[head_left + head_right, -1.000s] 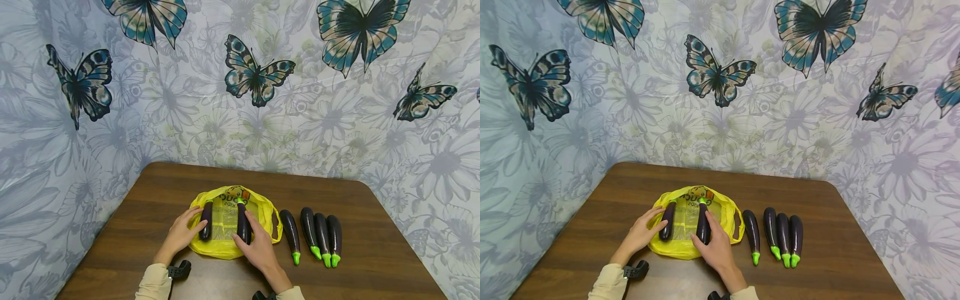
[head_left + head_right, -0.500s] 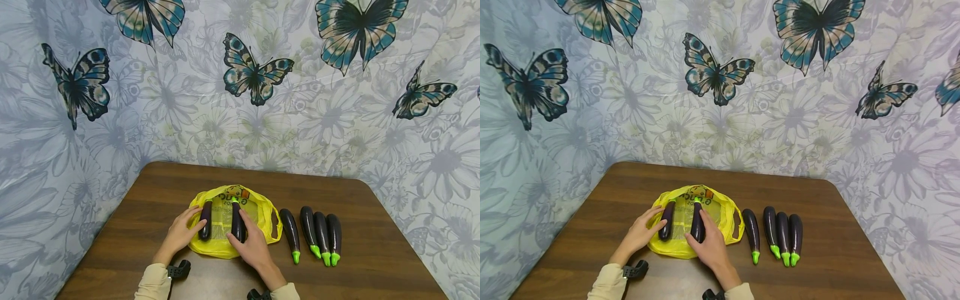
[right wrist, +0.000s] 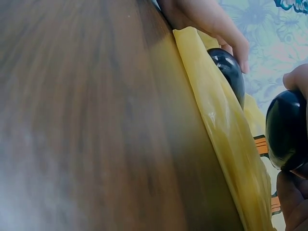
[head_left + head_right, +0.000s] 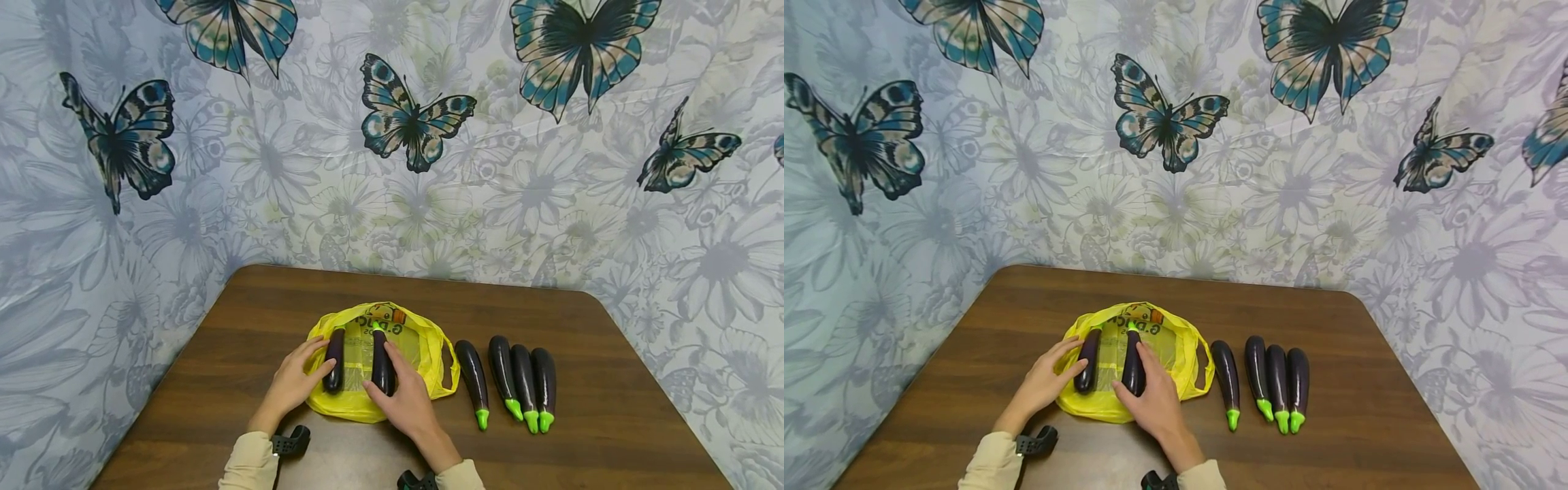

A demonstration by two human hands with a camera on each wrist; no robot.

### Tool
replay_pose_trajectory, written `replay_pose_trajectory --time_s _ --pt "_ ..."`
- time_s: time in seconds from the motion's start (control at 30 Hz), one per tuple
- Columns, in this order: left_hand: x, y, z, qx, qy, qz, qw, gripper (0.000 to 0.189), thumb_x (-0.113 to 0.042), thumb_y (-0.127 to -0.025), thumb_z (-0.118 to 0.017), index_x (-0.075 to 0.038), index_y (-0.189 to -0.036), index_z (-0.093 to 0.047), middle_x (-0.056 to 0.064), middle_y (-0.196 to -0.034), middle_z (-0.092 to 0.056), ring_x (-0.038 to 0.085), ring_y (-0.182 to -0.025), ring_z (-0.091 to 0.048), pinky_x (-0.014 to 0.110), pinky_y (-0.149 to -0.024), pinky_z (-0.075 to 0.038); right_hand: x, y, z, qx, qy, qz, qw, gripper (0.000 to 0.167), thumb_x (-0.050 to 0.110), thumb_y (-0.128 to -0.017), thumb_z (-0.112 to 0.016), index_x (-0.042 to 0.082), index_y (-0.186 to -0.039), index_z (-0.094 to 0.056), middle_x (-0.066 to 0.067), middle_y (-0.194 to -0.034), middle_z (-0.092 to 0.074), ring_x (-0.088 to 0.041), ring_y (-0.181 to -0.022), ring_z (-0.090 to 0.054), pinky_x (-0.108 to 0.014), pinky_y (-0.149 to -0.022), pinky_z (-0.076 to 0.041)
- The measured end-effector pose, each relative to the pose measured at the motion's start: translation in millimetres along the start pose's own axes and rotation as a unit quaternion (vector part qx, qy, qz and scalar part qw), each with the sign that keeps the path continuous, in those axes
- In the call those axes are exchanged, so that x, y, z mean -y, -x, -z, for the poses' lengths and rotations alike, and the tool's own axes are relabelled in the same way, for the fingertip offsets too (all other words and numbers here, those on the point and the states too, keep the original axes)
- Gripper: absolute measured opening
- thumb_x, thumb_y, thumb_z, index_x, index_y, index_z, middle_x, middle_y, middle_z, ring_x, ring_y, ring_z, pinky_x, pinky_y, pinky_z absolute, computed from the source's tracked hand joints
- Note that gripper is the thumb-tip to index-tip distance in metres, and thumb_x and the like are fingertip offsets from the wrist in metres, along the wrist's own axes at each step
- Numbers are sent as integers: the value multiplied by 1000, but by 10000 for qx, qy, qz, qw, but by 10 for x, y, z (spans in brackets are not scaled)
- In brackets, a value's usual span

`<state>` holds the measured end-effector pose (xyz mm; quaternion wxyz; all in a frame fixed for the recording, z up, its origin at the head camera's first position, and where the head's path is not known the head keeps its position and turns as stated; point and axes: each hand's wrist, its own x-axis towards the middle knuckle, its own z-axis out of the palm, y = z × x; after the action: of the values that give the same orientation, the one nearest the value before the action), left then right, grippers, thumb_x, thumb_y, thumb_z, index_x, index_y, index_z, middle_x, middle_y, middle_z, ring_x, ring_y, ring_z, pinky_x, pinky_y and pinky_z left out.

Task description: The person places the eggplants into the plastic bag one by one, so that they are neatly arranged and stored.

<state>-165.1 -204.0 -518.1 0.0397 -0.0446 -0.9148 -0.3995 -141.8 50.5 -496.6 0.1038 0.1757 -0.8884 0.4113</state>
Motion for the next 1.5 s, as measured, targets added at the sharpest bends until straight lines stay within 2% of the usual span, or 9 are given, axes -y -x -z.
replay_pose_trajectory --time_s 0.23,0.63,0.87,1.5 --pt "10 -2 1 7 13 -6 10000 63 -55 -99 -62 -18 -150 -55 11 -161 -44 45 -148 -38 72 -116 -28 18 -11 -32 51 -67 -96 9999 79 44 -91 -77 12 -156 -45 -11 -159 -47 -33 -144 -48 -56 -112 -45" --pt "11 6 -7 -9 16 -21 10000 63 -54 -99 -63 -18 -150 -55 12 -160 -45 44 -148 -38 70 -116 -29 4 -39 -114 77 -62 -73 9999 79 46 -92 -76 11 -155 -46 -12 -158 -49 -33 -141 -51 -55 -111 -46" --pt "7 6 -5 -29 -21 -27 10000 62 -53 -100 -63 -18 -150 -55 12 -160 -45 44 -148 -39 70 -116 -29 27 -52 -141 193 -102 -206 9995 79 47 -91 -76 13 -156 -46 -10 -159 -47 -32 -144 -48 -54 -114 -44" --pt "-11 6 -1 -98 28 -71 9999 60 -52 -99 -64 -17 -148 -58 12 -158 -48 46 -145 -41 71 -115 -30 30 -91 -240 359 -102 64 9993 79 50 -93 -73 10 -155 -46 -13 -158 -47 -34 -143 -49 -56 -111 -45"
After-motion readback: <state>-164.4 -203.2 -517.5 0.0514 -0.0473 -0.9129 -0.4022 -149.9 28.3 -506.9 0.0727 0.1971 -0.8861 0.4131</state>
